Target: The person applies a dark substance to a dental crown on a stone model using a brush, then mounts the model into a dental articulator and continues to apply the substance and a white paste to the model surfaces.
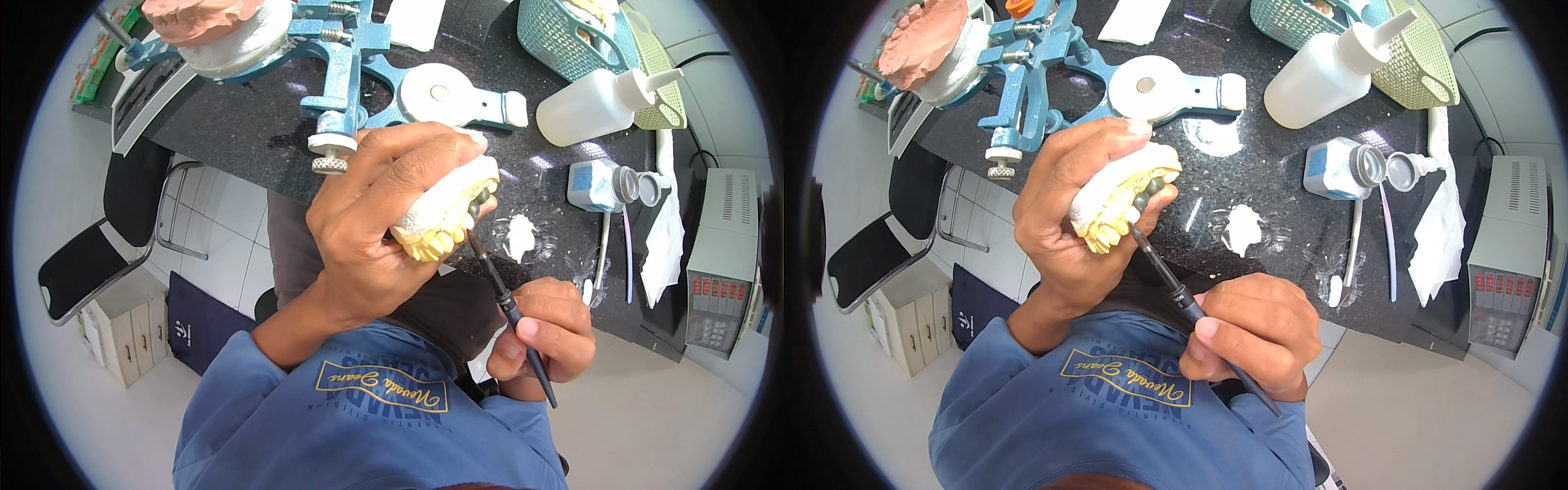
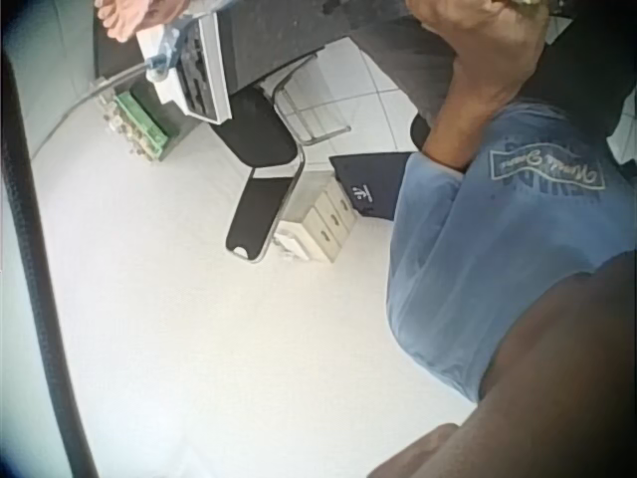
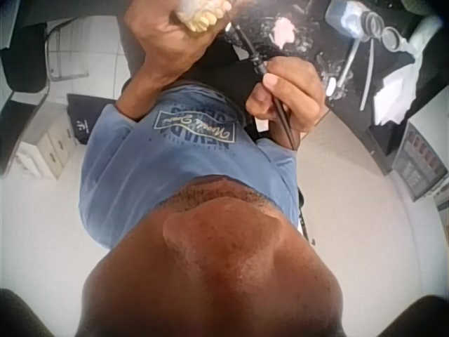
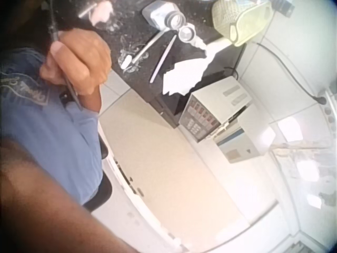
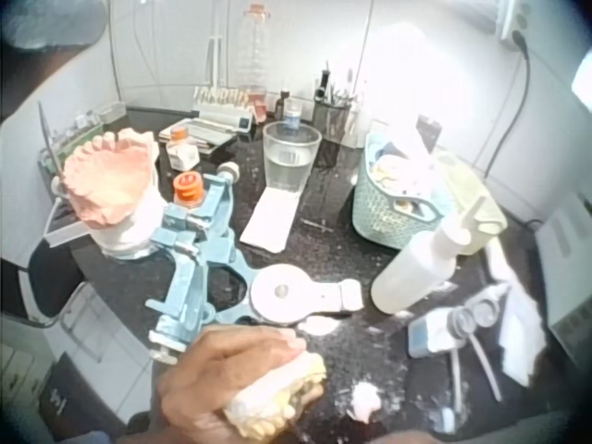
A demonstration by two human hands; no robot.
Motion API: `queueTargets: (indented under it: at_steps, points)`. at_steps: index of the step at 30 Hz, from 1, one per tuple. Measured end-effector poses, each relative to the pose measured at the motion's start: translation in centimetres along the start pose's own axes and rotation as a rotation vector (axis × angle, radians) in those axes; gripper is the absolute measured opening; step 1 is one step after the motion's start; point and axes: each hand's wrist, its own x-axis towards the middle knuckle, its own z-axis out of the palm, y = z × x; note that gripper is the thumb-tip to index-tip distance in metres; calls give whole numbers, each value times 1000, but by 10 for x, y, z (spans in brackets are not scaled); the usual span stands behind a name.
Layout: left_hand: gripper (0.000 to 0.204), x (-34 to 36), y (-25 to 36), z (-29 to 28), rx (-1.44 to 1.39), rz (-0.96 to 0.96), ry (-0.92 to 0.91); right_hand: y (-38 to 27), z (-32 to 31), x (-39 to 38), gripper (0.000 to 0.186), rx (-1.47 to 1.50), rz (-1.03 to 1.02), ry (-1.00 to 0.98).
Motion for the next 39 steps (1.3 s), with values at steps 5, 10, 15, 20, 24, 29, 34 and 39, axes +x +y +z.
queueTargets:
  at_steps: [5, 10, 15, 20, 24, 29, 34, 39]
  points:
    - [44, -1, -1, 1, 1, 10, 6, 0, 0, 1, 19, 10, 4, 2]
    - [44, 0, -1, 0, 1, 18, -3, -3, -3, 1, 19, 36, 58, 25]
    - [45, -2, -3, 1, 0, 30, -2, -3, -3, 2, 21, 36, 57, -17]
    - [45, -2, -3, 1, -11, 23, 3, -3, -2, 1, 20, 39, 58, -6]
    - [45, -2, -3, -1, 14, 36, -15, -2, -3, 1, 20, 50, 67, 2]
    - [45, -2, -2, 1, 8, 29, -8, -2, -3, 1, 21, 67, 67, 1]
    - [45, -2, -3, 0, -10, 20, -20, -1, -5, 1, 21, 91, 68, 9]
    - [44, -1, 0, -3, 13, 20, -29, -1, -6, 0, 21, 101, 68, 9]
